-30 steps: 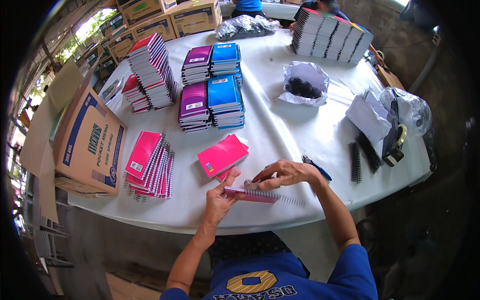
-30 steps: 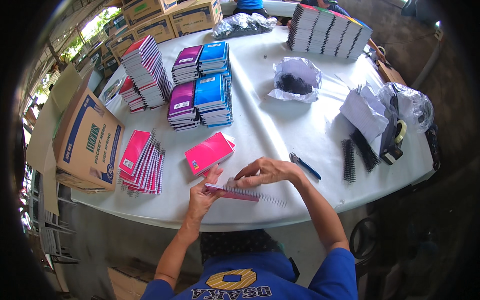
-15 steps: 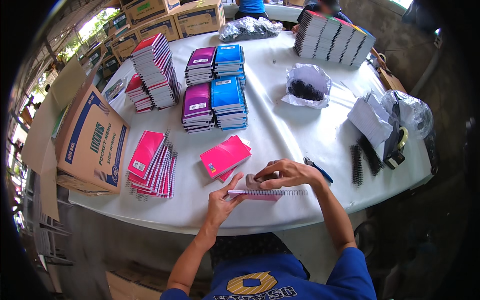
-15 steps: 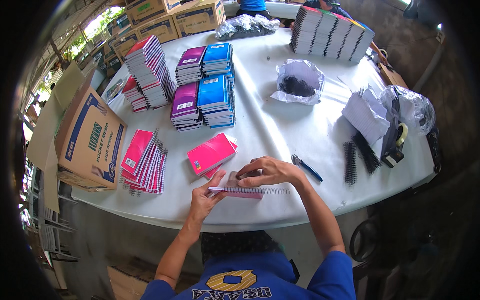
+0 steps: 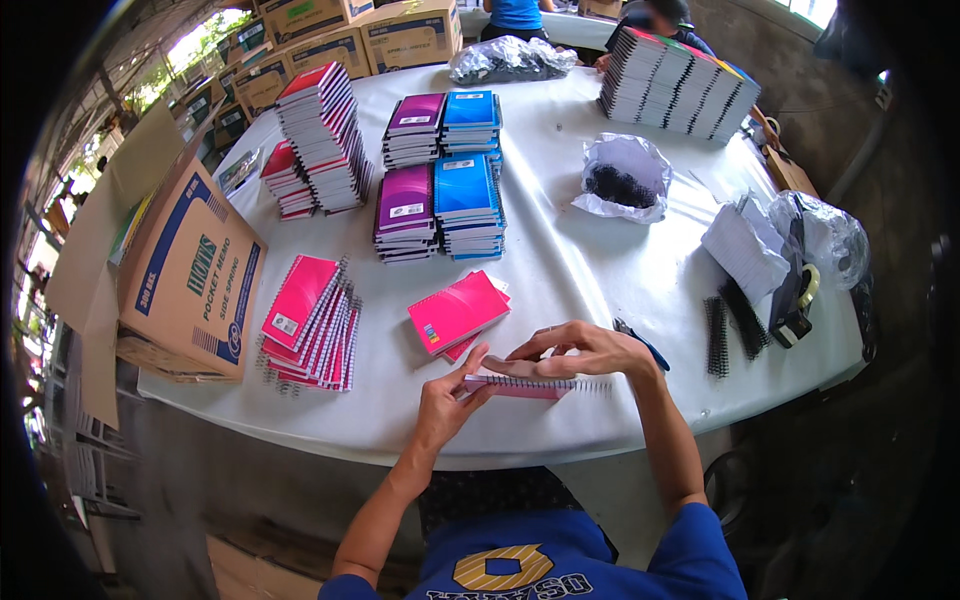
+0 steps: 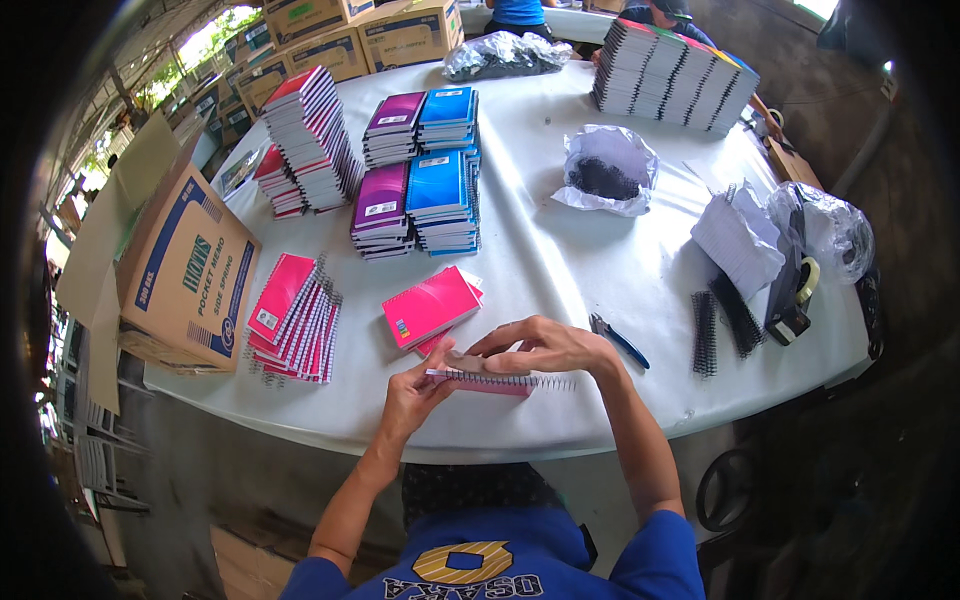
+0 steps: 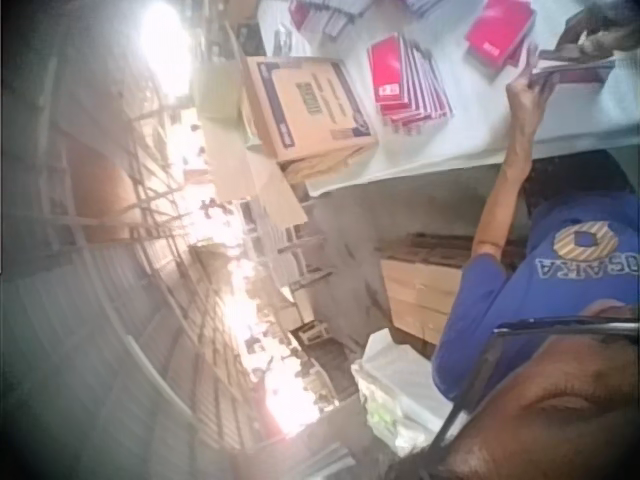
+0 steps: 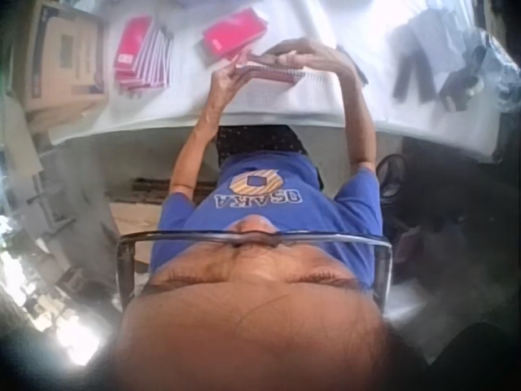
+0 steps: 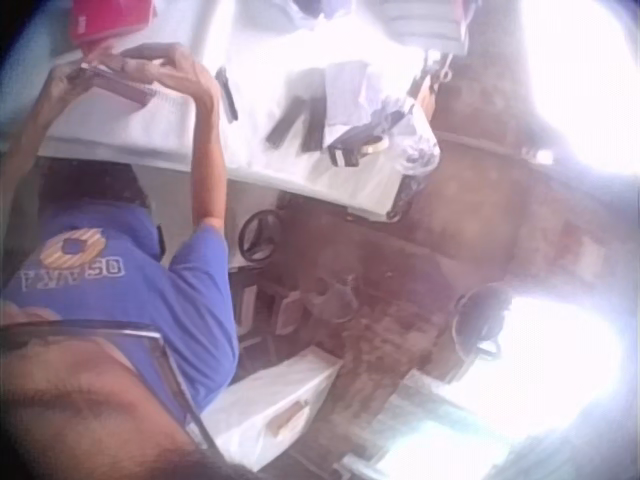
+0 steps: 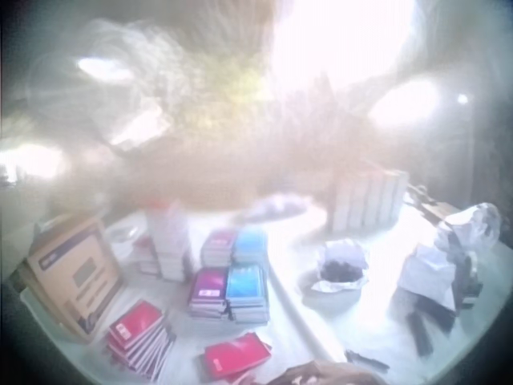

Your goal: The person binds notebooks by threading plastic spirals through the punched holes by hand and cutting the excess spiral with pliers.

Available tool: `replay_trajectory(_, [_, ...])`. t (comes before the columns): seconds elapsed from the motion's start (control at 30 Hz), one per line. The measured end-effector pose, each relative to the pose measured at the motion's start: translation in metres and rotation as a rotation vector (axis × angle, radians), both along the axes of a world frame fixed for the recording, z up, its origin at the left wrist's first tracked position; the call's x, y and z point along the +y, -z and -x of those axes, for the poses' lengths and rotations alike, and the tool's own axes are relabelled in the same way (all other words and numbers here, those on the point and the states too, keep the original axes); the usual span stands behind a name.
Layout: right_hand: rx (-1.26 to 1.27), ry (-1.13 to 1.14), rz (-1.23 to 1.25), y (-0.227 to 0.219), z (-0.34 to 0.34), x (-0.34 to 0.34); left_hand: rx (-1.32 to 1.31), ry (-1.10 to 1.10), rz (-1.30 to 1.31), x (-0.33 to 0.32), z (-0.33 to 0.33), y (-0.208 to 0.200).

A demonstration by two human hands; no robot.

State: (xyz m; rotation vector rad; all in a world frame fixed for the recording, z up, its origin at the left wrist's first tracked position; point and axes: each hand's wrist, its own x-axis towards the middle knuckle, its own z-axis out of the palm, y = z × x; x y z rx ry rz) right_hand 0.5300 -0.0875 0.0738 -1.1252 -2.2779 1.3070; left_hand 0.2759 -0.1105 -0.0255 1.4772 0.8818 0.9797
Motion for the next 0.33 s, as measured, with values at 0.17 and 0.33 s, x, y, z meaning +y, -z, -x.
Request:
replay_trajectory(0.17, [0.016, 0.034, 0.052, -0.004, 0.001, 0.000, 0.025, 0.021, -0.034, 0.000, 0.001, 0.000])
replay_trajectory(0.33, [-0.140, -0.005, 0.094, -0.004, 0.003, 0.010, -0.045, 0.046, 0.038, 0.001, 0.000, 0.003])
